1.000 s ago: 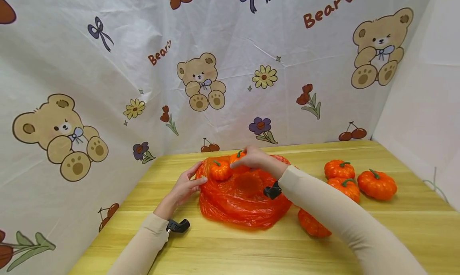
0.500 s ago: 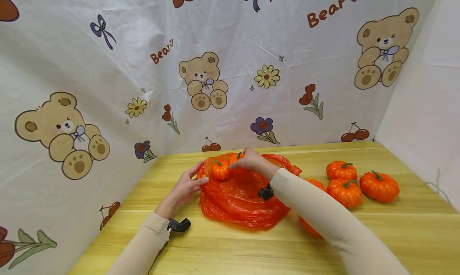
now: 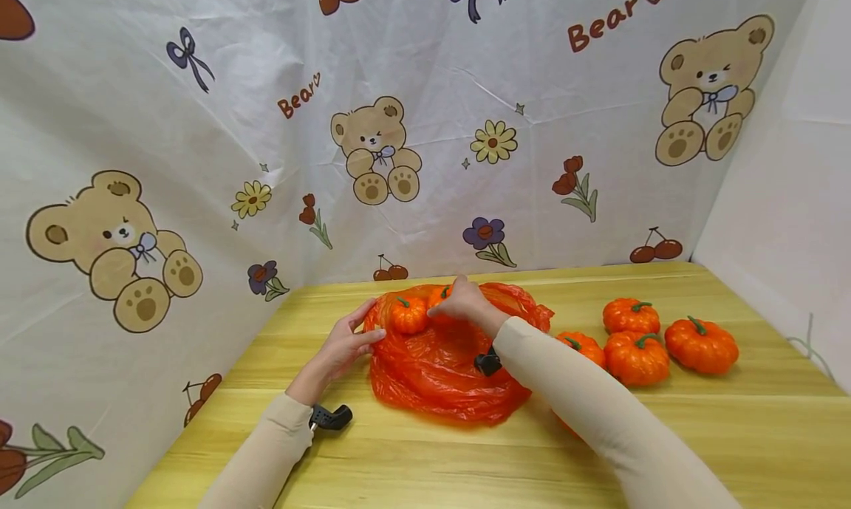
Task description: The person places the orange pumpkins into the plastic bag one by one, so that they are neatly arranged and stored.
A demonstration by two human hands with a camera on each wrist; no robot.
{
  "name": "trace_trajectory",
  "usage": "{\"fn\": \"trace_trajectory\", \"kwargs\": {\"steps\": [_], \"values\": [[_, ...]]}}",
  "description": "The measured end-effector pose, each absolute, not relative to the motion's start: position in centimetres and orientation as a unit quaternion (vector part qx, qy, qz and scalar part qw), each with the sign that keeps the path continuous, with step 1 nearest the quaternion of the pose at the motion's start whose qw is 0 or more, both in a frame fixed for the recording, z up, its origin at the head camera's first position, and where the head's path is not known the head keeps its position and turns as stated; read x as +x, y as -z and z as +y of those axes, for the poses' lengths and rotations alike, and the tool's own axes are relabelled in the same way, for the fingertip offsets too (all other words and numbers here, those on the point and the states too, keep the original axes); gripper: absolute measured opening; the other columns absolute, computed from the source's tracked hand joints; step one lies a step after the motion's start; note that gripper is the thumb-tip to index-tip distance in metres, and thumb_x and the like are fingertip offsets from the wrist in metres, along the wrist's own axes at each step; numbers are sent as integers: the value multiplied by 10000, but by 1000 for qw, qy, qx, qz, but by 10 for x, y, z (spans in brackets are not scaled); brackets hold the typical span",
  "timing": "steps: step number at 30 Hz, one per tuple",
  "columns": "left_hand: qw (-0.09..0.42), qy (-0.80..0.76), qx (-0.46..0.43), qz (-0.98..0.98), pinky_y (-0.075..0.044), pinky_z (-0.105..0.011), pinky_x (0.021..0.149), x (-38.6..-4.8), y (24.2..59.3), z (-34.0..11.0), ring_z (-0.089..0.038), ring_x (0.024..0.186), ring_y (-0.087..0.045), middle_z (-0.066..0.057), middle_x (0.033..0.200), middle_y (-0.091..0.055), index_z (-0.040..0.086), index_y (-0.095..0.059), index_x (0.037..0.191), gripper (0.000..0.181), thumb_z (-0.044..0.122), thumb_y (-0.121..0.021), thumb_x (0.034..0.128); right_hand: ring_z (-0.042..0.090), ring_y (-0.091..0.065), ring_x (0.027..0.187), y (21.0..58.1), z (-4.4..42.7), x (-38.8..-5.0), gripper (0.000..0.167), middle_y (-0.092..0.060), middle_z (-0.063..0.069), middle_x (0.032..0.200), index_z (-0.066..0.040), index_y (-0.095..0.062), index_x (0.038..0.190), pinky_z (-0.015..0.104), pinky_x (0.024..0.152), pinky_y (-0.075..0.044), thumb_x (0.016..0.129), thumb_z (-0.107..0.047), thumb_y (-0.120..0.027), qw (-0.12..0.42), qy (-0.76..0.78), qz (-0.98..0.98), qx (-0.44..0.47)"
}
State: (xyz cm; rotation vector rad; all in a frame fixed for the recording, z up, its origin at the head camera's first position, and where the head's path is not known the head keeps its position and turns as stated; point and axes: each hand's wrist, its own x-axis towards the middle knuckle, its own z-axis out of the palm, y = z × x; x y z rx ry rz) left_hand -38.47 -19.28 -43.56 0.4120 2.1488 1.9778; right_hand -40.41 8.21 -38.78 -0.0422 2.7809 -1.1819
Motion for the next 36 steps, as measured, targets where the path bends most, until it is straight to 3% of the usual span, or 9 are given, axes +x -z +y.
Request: {"fn": "trace_trajectory", "kwargs": {"steps": [10,19,26,31,36], "values": [[95,-667,140,726,-562,-219,693,-384,436,-193,-178,1007,-609,-129,1675,-305,187,-258,1651,864,48,-727,939,415,-531,1276,397,78,-402,979,-498,295,1410,91,-311,1484,512,1140,-449,851,-460,-814,45,362,931,-8],[91,-667,135,727,-560,-221,694,-383,435,-193,-187,1012,-605,-115,1684,-292,191,-266,1649,865,48,-731,934,388,-542,1206,399,76,-398,932,-498,260,1370,58,-323,1473,510,1115,-472,864,-462,-801,52,381,923,12],[86,-668,141,726,-541,-220,677,-383,434,-194,-178,967,-599,-112,1677,-308,197,-281,1645,858,46,-734,932,403,-521,1283,400,72,-399,1045,-476,286,1457,75,-224,1556,509,1170,-421,876,-497,-775,62,364,929,13],[93,-669,140,724,-544,-217,675,-385,435,-195,-187,992,-598,-108,1680,-301,193,-268,1649,867,60,-739,933,360,-568,1145,397,73,-398,940,-551,246,1318,80,-346,1458,480,1115,-476,865,-505,-782,72,336,939,7],[95,-671,138,723,-548,-215,684,-385,436,-194,-206,1041,-598,-92,1671,-319,196,-274,1647,867,70,-745,931,292,-570,973,385,80,-397,748,-596,168,1134,52,-513,1278,420,950,-525,865,-512,-779,70,288,955,-24]]}}
